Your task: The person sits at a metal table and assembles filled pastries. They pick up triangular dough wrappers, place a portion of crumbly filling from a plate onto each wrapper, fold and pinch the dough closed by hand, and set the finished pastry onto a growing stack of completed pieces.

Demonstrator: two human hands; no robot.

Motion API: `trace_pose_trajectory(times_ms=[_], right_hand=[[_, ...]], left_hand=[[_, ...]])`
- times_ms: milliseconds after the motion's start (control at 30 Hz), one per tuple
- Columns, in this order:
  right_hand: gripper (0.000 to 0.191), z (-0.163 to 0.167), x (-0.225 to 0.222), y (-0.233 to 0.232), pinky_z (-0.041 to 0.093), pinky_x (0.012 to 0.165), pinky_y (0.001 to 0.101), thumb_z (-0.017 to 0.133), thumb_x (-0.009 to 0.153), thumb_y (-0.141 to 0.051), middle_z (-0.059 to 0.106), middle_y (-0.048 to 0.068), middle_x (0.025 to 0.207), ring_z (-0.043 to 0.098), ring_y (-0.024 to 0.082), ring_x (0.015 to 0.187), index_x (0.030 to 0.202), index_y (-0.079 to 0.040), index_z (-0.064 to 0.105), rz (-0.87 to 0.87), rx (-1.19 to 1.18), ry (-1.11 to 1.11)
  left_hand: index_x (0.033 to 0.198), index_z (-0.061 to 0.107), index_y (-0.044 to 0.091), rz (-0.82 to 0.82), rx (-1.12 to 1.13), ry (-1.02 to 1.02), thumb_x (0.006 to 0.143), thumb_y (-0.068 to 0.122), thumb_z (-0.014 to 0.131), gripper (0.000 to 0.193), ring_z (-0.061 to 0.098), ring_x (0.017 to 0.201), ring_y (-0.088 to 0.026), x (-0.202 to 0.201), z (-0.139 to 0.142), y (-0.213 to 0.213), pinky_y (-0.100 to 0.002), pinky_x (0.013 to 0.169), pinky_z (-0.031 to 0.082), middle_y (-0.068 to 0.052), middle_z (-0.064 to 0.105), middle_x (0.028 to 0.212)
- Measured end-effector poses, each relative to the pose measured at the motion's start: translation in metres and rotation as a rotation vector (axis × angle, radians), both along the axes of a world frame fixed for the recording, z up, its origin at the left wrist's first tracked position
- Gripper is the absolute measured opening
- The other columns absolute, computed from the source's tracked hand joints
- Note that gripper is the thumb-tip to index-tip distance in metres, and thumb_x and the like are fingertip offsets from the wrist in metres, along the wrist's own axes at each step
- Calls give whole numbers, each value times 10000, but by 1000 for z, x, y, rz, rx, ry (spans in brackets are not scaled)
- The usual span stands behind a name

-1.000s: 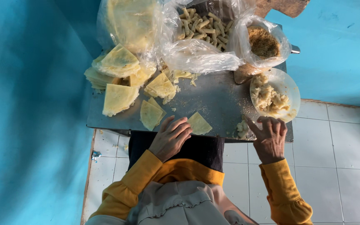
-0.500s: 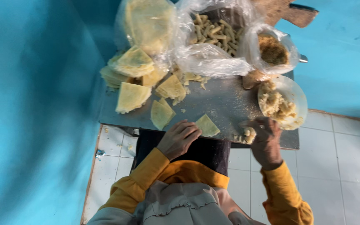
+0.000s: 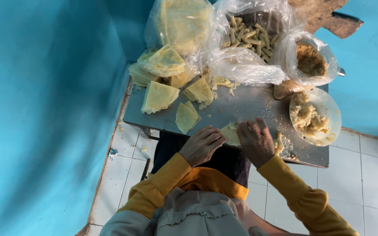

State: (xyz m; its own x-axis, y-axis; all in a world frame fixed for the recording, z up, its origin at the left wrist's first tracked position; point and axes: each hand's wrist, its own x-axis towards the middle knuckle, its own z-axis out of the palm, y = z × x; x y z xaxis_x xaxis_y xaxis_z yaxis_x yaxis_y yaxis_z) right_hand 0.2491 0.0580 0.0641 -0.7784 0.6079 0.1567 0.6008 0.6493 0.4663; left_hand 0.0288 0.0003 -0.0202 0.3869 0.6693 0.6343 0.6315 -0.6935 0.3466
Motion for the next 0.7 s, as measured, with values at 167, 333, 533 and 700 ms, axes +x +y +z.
trace_pose_trajectory(times_ms=[167, 333, 533, 700], right_hand=[[497, 9, 5, -6, 352, 1162, 481, 628, 913, -121, 566, 43, 1205, 519, 225, 1206, 1393, -250, 616, 41, 30, 155], [596, 0, 3, -21, 350, 1119, 502, 619, 890, -171, 560, 37, 1206, 505, 227, 1195, 1472, -290, 566, 32, 69, 35], [359, -4, 4, 7, 364, 1129, 490, 686, 895, -118, 582, 38, 1165, 514, 225, 1194, 1245, -190, 654, 1, 36, -33], [449, -1, 0, 15, 380, 1015, 472, 699, 686, 25, 575, 33, 1081, 509, 233, 1132, 1071, -202, 738, -78, -306, 437]], left_hand=[[1242, 662, 66, 12, -8, -51, 962, 128, 673, 287, 578, 1272, -249, 2, 0, 1, -446, 1198, 423, -64, 651, 1261], [1252, 666, 53, 11, -15, -13, 926, 134, 681, 337, 575, 1264, -264, 1, -3, 0, -455, 1187, 418, -92, 643, 1265], [1233, 665, 63, 13, -17, -5, 935, 140, 675, 307, 578, 1258, -258, 2, -4, 0, -457, 1186, 420, -75, 652, 1247], [1195, 664, 69, 9, -25, -44, 970, 150, 669, 239, 584, 1246, -253, 2, -2, 0, -456, 1181, 429, -59, 659, 1223]])
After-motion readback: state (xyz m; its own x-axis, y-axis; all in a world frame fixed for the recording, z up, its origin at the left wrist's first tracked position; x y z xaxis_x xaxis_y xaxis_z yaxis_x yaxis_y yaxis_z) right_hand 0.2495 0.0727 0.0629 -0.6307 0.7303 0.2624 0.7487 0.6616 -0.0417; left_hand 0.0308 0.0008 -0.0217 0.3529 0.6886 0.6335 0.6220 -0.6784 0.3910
